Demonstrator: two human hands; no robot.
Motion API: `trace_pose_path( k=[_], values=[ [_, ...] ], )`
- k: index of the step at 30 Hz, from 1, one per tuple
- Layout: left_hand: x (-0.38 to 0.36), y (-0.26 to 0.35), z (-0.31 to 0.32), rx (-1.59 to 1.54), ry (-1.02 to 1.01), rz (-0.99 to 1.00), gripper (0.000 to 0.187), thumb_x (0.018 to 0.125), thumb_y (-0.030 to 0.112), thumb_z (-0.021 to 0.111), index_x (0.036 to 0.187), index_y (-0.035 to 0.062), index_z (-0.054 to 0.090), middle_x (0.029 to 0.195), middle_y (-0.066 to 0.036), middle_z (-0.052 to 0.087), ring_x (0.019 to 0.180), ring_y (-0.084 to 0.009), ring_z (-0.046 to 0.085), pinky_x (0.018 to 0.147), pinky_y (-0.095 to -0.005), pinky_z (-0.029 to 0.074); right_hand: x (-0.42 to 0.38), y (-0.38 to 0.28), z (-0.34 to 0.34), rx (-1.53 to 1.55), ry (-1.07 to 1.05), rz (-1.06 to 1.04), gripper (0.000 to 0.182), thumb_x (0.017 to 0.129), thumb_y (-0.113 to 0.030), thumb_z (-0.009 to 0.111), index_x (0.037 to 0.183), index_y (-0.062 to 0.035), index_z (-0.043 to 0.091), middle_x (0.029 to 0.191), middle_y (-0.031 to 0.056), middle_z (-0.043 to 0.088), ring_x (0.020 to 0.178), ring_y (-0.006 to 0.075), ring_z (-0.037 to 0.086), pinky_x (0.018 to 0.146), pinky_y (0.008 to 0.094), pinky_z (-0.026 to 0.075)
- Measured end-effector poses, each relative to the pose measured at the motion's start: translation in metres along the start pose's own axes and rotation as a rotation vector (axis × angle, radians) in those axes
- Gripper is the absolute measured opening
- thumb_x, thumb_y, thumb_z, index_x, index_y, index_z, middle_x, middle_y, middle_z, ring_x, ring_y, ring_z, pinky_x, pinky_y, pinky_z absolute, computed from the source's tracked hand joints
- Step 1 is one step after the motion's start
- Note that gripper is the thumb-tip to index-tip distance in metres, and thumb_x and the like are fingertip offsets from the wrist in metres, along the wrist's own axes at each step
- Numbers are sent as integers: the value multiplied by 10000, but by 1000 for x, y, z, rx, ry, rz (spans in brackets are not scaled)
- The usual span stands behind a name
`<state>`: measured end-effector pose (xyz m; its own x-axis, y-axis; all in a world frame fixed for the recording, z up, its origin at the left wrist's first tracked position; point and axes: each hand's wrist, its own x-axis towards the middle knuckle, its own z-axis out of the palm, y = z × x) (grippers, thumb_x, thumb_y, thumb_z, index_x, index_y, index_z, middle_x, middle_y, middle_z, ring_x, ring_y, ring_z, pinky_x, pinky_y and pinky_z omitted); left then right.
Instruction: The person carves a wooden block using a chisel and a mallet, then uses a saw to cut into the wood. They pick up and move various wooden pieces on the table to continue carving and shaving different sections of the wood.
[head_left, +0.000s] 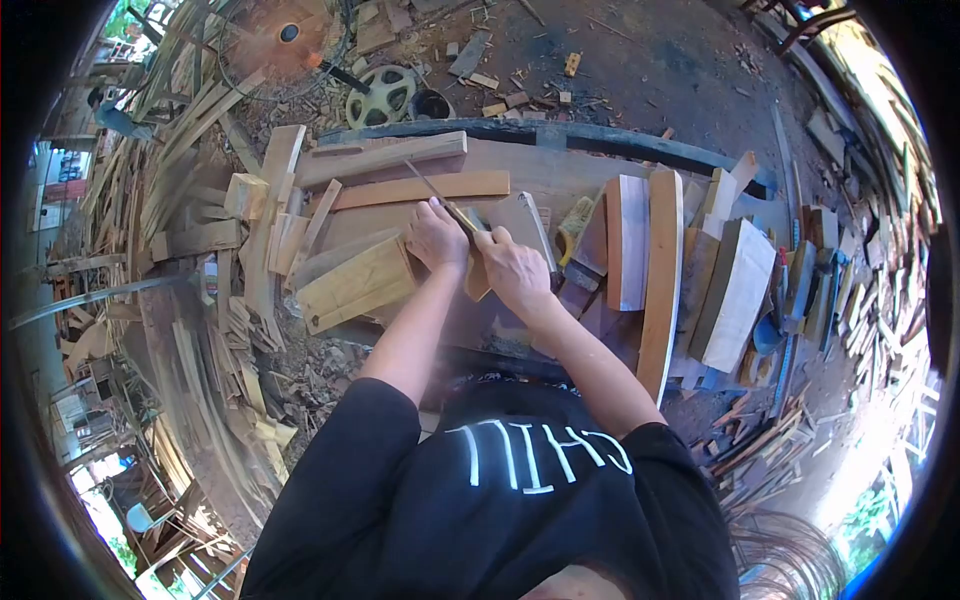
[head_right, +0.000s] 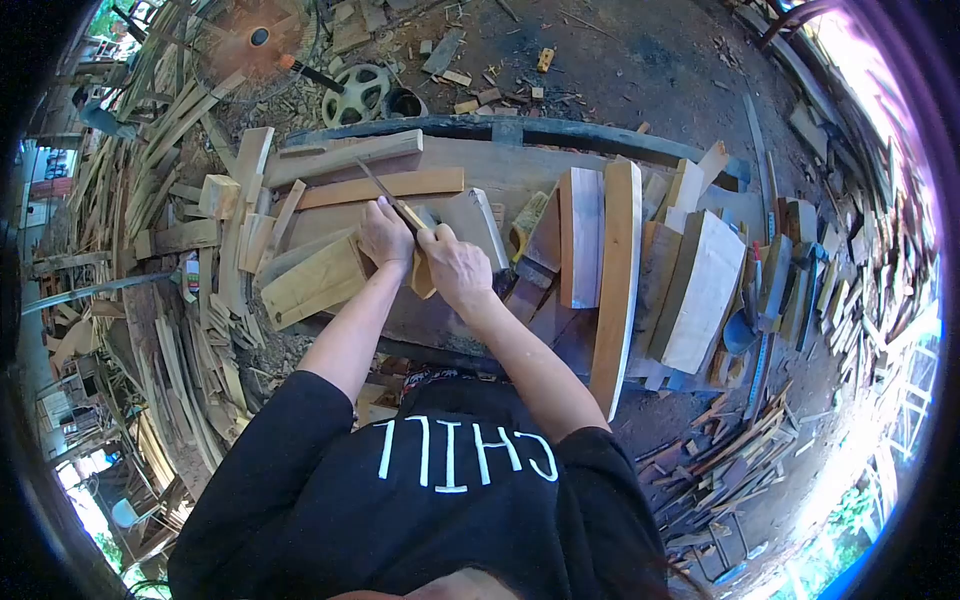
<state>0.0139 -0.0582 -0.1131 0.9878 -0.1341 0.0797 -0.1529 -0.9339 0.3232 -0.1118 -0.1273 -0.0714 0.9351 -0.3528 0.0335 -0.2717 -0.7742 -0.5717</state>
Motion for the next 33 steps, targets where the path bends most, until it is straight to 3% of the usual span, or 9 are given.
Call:
trace_pose_path(
  k=[4,10,14,22,26,28,30,33],
  values=[
    [1,7,0,-21,38,-27,359,1015,341,364,935,51,560,994,-158,611,1004,-372,564,821,-529,436,-31,4,-22,-31,-63,54,118,873,-106,526,989,-84,521,881,119,584,665,326,676,565,428,549],
    [4,2,-3,12,-8,-16,353,1015,337,361,935,50,550,997,-168,605,1009,-368,568,813,-536,442,23,-8,6,-11,9,8,151,866,-91,527,1017,-88,529,857,112,586,654,313,677,562,420,551],
    [0,8,-5,1,8,-49,350,1015,344,368,955,49,547,1010,-161,595,1016,-361,570,807,-530,443,-25,0,-19,-13,-41,49,144,848,-85,558,984,-105,516,837,113,574,651,316,679,557,415,551],
    [-3,3,-4,-13,1,-65,362,1017,368,357,981,61,547,1027,-154,591,1012,-362,568,809,-533,442,-1,-2,-4,32,15,32,132,846,-68,552,966,-88,503,846,114,580,671,312,688,567,424,559],
    [0,5,1,-56,80,-44,375,1016,351,370,898,28,522,944,-200,585,943,-401,561,790,-537,417,-21,-3,-23,-35,-47,70,116,860,-83,546,972,-93,517,849,112,586,678,307,688,574,415,561],
    [3,5,1,-30,51,-41,365,1015,355,369,931,38,530,974,-182,587,976,-385,561,796,-536,427,-13,-4,-13,-36,-73,91,114,865,-89,542,976,-96,521,848,109,588,677,305,687,574,411,560],
    [1,1,-3,-55,-9,-24,362,1013,360,364,960,46,537,1000,-172,590,1006,-379,558,811,-537,432,16,-4,5,7,17,46,198,856,-97,537,1053,-105,537,859,115,588,661,325,678,577,428,555],
    [1,0,-3,-80,7,-10,364,1013,362,363,962,48,539,999,-177,592,1004,-386,557,824,-537,428,12,-6,3,-8,22,37,129,872,-100,538,999,-113,525,857,111,589,687,308,687,579,406,560]
  ],
)
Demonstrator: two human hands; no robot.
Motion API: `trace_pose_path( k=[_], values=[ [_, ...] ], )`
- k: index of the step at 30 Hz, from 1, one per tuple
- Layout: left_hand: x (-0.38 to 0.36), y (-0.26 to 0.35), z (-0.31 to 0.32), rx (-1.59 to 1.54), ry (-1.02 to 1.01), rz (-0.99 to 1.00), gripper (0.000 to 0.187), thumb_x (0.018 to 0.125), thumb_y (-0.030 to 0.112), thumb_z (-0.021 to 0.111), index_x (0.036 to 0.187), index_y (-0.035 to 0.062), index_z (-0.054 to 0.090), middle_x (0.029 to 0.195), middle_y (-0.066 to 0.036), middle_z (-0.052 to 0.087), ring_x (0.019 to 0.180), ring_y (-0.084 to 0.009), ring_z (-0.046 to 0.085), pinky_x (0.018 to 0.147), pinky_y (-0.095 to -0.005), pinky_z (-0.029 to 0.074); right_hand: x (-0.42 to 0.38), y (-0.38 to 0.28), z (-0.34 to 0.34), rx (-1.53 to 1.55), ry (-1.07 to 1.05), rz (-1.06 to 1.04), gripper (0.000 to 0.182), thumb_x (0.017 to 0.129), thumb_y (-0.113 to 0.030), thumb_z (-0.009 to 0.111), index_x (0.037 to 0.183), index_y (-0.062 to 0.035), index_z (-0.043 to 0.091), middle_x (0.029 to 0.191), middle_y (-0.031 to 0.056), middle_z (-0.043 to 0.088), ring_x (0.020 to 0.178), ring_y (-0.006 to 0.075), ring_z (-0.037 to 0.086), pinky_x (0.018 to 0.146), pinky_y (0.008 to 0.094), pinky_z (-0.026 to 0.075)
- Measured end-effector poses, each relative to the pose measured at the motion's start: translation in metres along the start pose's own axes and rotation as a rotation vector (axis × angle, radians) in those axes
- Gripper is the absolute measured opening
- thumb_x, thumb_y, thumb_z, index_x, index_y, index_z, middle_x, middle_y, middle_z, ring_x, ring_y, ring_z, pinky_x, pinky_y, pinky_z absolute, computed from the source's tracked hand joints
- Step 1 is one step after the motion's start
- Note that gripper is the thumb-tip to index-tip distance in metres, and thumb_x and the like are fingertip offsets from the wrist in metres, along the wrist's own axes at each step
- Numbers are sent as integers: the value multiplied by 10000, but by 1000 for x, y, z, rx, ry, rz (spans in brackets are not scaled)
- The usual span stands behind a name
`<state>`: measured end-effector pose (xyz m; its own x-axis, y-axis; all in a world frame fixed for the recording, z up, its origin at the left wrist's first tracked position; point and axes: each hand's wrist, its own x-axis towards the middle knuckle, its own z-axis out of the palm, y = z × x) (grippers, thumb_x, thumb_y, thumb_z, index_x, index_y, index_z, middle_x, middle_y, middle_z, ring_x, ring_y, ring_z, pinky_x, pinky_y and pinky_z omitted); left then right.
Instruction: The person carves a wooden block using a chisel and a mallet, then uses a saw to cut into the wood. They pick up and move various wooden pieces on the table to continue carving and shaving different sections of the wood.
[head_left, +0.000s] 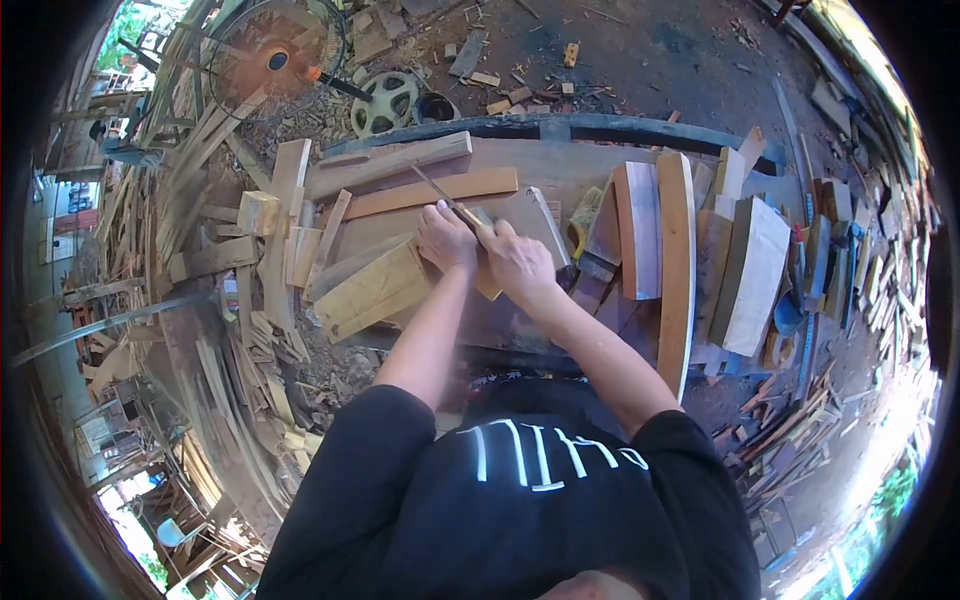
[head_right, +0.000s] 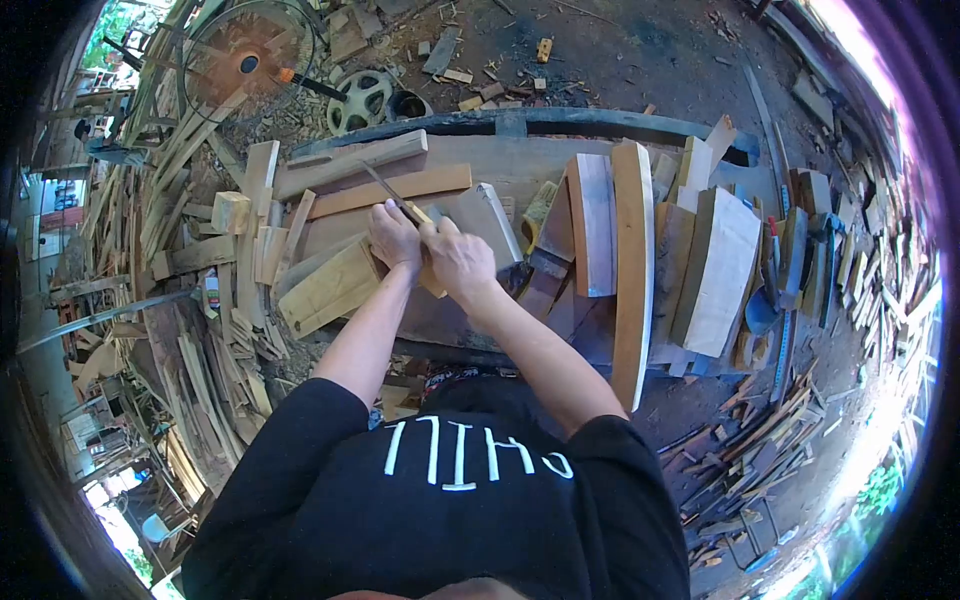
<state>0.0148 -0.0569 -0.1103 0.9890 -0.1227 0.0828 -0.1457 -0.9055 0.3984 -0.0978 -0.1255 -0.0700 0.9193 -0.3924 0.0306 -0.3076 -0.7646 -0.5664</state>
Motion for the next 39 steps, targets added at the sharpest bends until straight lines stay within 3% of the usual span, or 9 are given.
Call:
trace_pose_path(
  k=[4,7,12,18,19,23,25,28,39],
  values=[
    [-2,6,2,14,89,0,353,1013,323,384,905,24,536,937,-198,586,938,-398,570,787,-524,426,-38,4,-25,-31,-88,51,133,870,-126,561,997,-114,522,861,107,587,700,306,690,586,403,558],
    [-1,5,-1,56,-14,-36,359,1022,356,347,983,58,544,1055,-154,588,1025,-372,555,826,-539,429,-17,6,-6,12,-43,39,138,868,-105,550,1001,-114,513,864,104,584,707,308,691,591,410,560],
    [2,10,0,43,-25,-69,343,1019,347,362,995,59,546,1070,-151,597,1029,-374,556,827,-536,434,-31,2,-15,3,2,55,146,852,-68,536,989,-112,511,861,102,585,709,306,694,599,411,563],
    [0,6,3,39,70,-23,358,1006,329,391,919,18,546,964,-212,618,959,-411,584,812,-541,423,-31,-4,-15,-1,-35,80,128,836,-50,540,949,-103,513,837,115,580,698,312,691,598,421,560],
    [3,8,1,81,-43,-91,353,1016,348,367,999,48,552,1079,-168,596,1039,-374,556,825,-547,442,-22,-3,-7,14,24,76,127,838,-50,539,950,-103,511,834,115,580,694,312,690,594,419,560],
    [0,9,-1,50,-33,-48,356,1015,344,368,993,41,552,1074,-169,592,1042,-376,553,823,-547,443,-38,2,-19,17,17,65,116,849,-61,538,955,-102,515,845,114,582,706,317,690,597,410,560],
    [-2,10,1,38,70,-32,354,1007,316,391,911,14,549,985,-213,607,964,-403,577,810,-526,425,-48,1,-26,3,-9,74,113,851,-64,538,956,-103,517,849,113,583,711,319,690,598,409,560],
    [1,4,2,62,-6,-25,356,1011,340,374,970,35,553,1063,-165,588,1040,-372,553,824,-547,441,-46,-1,-22,9,-37,97,113,854,-69,538,959,-106,519,852,111,584,716,323,689,596,415,559],
    [-1,6,1,64,2,-32,352,1011,350,373,984,48,551,1075,-175,584,1040,-373,554,829,-542,435,-38,-2,-18,15,-23,99,114,863,-104,552,972,-104,521,849,112,591,707,306,691,590,404,561]
  ],
)
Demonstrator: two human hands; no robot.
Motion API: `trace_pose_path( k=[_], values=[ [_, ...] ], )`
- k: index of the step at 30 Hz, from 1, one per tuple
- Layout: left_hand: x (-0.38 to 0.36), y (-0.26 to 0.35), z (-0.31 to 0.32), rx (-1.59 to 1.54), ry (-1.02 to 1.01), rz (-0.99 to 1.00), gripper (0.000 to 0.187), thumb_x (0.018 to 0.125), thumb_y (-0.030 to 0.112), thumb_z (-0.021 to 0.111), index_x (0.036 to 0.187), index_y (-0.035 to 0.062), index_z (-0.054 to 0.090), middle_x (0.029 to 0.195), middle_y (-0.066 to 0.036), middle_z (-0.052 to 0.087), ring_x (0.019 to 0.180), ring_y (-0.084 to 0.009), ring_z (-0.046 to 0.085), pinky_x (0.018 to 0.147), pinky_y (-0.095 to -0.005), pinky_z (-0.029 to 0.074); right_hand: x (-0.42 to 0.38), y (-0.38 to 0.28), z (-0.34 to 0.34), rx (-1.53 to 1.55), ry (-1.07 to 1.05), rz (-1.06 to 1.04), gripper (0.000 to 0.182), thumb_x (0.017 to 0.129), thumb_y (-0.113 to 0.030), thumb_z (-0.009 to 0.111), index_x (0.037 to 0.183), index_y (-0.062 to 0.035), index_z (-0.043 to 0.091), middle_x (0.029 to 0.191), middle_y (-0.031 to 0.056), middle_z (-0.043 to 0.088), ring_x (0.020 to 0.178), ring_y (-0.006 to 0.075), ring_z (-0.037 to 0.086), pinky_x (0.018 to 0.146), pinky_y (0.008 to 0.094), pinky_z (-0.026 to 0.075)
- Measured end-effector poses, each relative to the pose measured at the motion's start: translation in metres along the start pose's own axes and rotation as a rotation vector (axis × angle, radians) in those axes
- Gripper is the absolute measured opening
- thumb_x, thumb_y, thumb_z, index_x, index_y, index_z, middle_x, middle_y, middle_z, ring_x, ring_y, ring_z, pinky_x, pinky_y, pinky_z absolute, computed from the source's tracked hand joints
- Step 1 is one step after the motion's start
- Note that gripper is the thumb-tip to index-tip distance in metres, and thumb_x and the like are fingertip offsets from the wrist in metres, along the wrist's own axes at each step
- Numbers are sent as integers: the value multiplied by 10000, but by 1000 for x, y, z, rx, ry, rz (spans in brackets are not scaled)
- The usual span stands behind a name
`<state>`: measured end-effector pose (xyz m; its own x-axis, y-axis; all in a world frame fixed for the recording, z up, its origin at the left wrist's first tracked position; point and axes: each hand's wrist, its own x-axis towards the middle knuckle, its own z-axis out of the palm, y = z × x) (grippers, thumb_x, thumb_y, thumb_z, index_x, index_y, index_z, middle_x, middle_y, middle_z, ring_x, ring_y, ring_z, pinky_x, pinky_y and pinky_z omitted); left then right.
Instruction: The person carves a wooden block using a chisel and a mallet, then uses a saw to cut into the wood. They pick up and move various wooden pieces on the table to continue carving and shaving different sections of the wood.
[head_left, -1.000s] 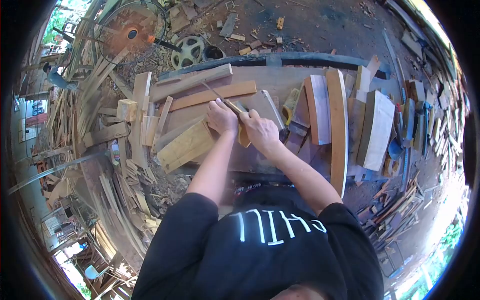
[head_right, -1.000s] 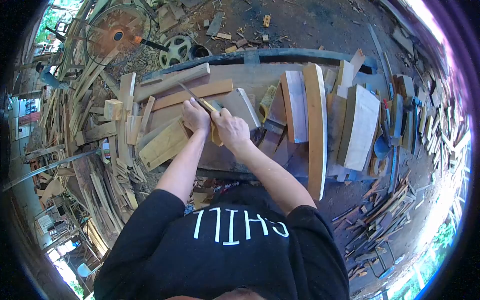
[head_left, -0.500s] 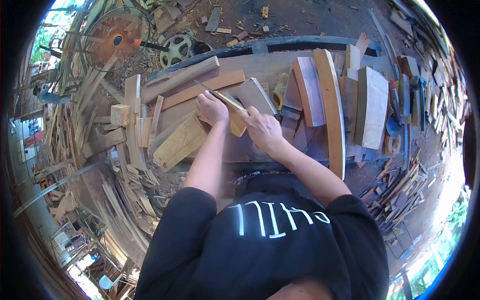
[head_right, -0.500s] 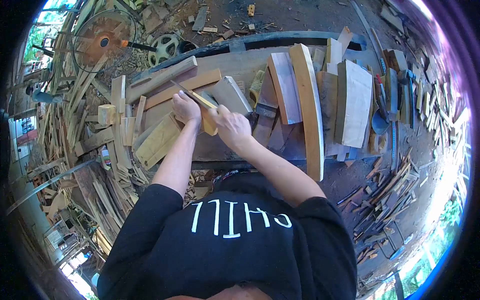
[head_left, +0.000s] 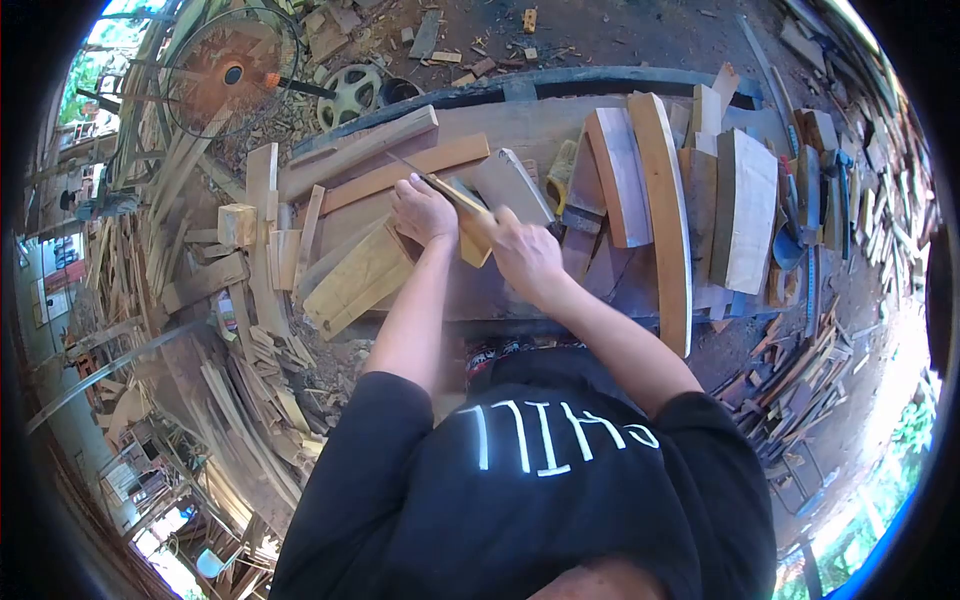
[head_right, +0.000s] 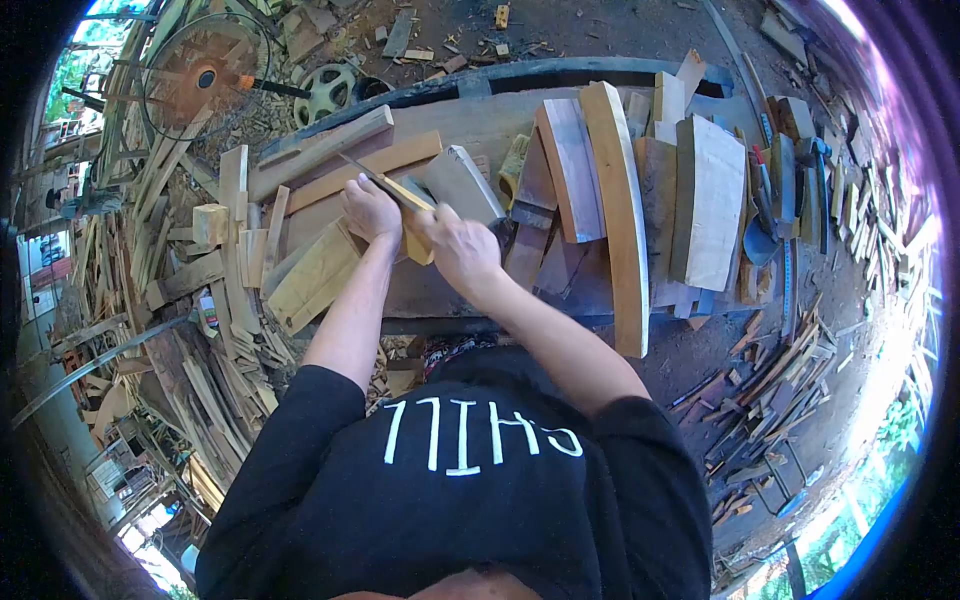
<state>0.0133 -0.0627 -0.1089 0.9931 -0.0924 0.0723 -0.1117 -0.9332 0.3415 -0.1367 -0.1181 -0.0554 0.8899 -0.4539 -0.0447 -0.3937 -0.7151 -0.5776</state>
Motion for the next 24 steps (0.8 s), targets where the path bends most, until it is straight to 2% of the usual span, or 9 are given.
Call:
trace_pose_path(
  k=[3,4,9,12,15,18,24],
  values=[
    [4,-6,1,-20,-64,20,354,1009,360,381,984,50,551,1075,-172,581,1044,-370,553,828,-547,434,29,-8,16,-10,28,6,137,863,-121,565,994,-100,531,851,109,600,733,303,698,608,390,566],
    [3,-6,3,3,-23,11,350,1006,362,391,977,52,552,1044,-168,587,1029,-366,561,813,-549,436,31,-7,16,-6,19,-16,146,862,-122,567,1002,-101,533,854,108,601,739,304,698,613,390,566],
    [1,0,6,-15,45,-17,341,1007,350,391,967,53,554,1001,-154,597,1003,-366,571,803,-543,434,-6,-2,-11,-60,-39,1,160,857,-89,559,1013,-109,533,870,106,600,747,309,697,626,399,568],
    [0,-2,-1,-22,-4,19,347,1007,350,391,965,46,553,1024,-154,597,1004,-367,568,817,-532,435,13,-6,15,-43,-15,0,175,857,-66,534,1026,-103,515,875,105,588,712,321,688,602,416,560],
    [-1,3,-2,-45,22,-44,349,1005,351,393,955,45,554,1020,-157,598,1002,-368,563,824,-527,435,16,0,12,-22,40,-42,181,860,-61,520,1036,-98,503,871,107,581,685,327,681,581,425,554],
    [2,-5,10,-38,122,31,358,1001,342,413,914,25,556,972,-185,611,960,-385,579,811,-523,427,-7,4,-8,-24,12,-21,187,854,-62,531,1035,-106,512,877,108,584,708,318,686,599,414,558],
    [0,-1,0,-46,41,40,358,1003,343,406,918,30,554,992,-188,606,980,-378,573,826,-515,425,18,-8,6,-11,-40,29,147,852,-89,562,990,-109,516,912,109,588,740,319,690,641,427,560]
  ],
)
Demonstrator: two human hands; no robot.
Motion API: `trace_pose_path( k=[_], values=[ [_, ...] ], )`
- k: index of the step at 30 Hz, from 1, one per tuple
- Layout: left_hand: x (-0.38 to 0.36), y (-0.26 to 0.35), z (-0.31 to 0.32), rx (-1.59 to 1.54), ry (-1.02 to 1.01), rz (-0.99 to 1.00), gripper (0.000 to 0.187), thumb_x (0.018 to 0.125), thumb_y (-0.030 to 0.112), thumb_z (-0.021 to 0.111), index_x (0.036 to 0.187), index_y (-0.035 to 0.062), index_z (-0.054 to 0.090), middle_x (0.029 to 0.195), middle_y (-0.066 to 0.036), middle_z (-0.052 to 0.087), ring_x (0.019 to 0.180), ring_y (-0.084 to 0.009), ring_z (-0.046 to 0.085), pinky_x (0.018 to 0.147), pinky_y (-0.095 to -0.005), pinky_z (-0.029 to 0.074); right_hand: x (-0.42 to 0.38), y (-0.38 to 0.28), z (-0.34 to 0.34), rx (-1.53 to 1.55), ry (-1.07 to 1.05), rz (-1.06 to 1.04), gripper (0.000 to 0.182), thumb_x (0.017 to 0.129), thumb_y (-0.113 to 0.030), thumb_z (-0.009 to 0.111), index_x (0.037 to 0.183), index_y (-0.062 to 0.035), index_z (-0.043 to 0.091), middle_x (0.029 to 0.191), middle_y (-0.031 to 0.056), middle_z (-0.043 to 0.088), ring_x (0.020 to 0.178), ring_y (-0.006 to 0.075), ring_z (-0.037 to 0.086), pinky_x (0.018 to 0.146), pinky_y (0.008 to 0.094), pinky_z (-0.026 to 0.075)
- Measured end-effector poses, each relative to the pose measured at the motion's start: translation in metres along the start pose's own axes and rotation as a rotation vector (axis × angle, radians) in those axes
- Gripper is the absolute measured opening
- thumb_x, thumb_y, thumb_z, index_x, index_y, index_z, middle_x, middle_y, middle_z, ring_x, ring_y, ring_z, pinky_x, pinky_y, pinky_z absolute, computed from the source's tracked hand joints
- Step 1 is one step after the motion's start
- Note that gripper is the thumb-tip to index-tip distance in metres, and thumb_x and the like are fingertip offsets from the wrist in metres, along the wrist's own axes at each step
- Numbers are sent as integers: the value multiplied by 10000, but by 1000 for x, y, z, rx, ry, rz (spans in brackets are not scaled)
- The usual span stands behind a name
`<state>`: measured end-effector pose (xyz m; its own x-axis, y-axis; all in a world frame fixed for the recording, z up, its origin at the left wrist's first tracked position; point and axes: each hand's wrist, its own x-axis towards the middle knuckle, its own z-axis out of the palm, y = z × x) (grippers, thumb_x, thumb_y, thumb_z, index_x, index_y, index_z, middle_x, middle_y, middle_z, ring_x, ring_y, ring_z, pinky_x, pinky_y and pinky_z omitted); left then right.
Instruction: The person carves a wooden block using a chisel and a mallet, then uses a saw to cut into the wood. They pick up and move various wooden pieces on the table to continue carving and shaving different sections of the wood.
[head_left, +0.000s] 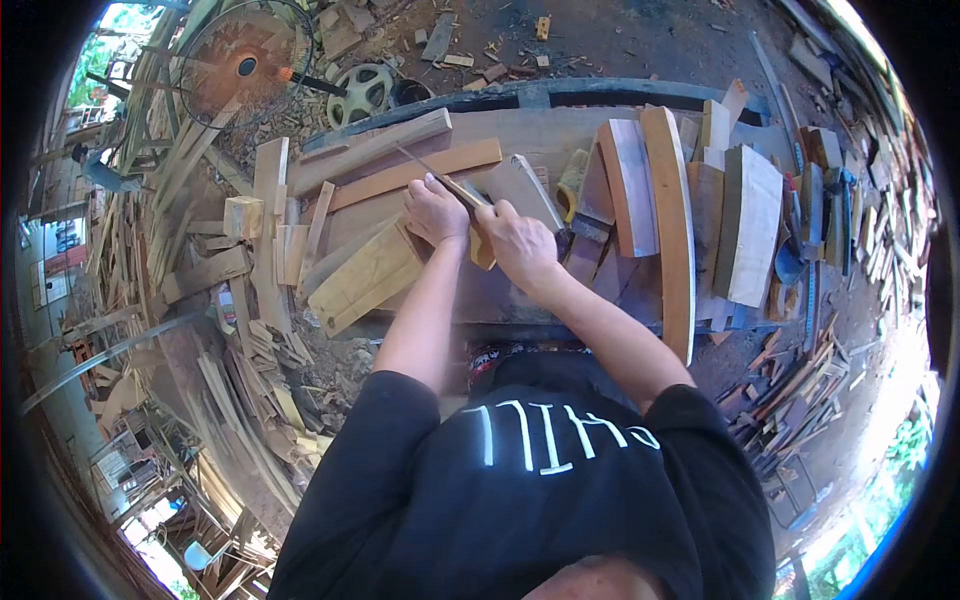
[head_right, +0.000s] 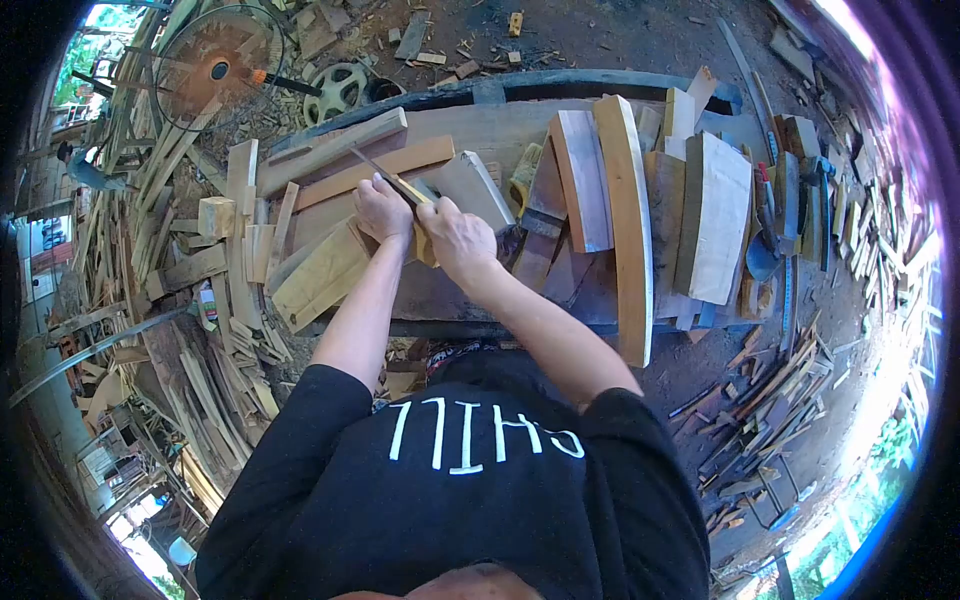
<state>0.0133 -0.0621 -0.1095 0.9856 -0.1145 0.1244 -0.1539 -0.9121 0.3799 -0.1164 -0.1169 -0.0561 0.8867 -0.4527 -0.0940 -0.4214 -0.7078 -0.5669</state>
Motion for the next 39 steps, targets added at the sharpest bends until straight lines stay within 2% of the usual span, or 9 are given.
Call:
trace_pose_path(
  k=[4,6,12,18,23,27,29,35,39],
  values=[
    [1,4,0,-6,24,-20,356,1003,336,407,912,24,552,977,-187,601,987,-377,568,825,-514,423,-12,11,-5,1,54,-48,139,851,-84,556,984,-104,520,897,111,591,737,314,691,640,417,561],
    [-1,2,1,22,-23,-44,357,1010,352,370,945,49,549,1049,-153,584,1042,-371,542,823,-527,426,-36,13,-11,-4,47,-13,137,851,-79,549,982,-104,516,882,110,593,728,313,691,634,408,562],
    [2,0,3,4,-32,-8,347,1009,354,377,955,54,544,1046,-149,585,1042,-359,548,814,-532,428,3,5,8,-14,66,-40,215,852,-53,525,1063,-95,517,891,109,590,707,317,685,600,413,557],
    [1,-1,5,38,-21,-29,332,1008,348,387,952,61,544,1039,-144,585,1027,-348,557,806,-527,431,-41,11,-18,-32,1,-1,162,851,-77,560,1000,-107,502,892,114,588,724,313,689,613,406,561],
    [2,-2,4,21,-12,20,335,1009,351,387,953,60,543,1035,-143,584,1025,-354,555,807,-526,431,-8,7,3,-54,50,-27,154,856,-74,552,999,-104,504,895,100,591,722,305,691,601,396,563],
    [2,-1,4,8,6,12,346,1011,353,380,946,53,540,1028,-143,580,1019,-353,556,807,-523,429,-31,12,-16,-65,60,-61,183,856,-63,545,1032,-100,508,884,112,599,738,311,695,623,402,566],
    [0,1,5,19,-2,5,348,1011,351,377,944,50,538,1026,-142,580,1013,-352,559,806,-523,429,-45,13,-25,-44,-47,6,210,854,-58,545,1056,-103,511,889,117,603,746,316,696,630,408,565],
    [2,-4,0,-17,-40,54,338,1015,338,371,947,51,538,1020,-142,583,1021,-345,560,819,-522,426,7,7,8,22,41,-41,196,853,-61,548,1042,-107,516,895,115,606,750,323,695,639,415,564],
    [-1,0,0,26,-45,-22,328,1012,338,384,955,57,543,1032,-136,590,1022,-341,566,819,-521,429,-25,11,-2,-10,50,-17,185,857,-81,556,1033,-114,513,884,112,607,736,321,694,637,412,563]
  ],
)
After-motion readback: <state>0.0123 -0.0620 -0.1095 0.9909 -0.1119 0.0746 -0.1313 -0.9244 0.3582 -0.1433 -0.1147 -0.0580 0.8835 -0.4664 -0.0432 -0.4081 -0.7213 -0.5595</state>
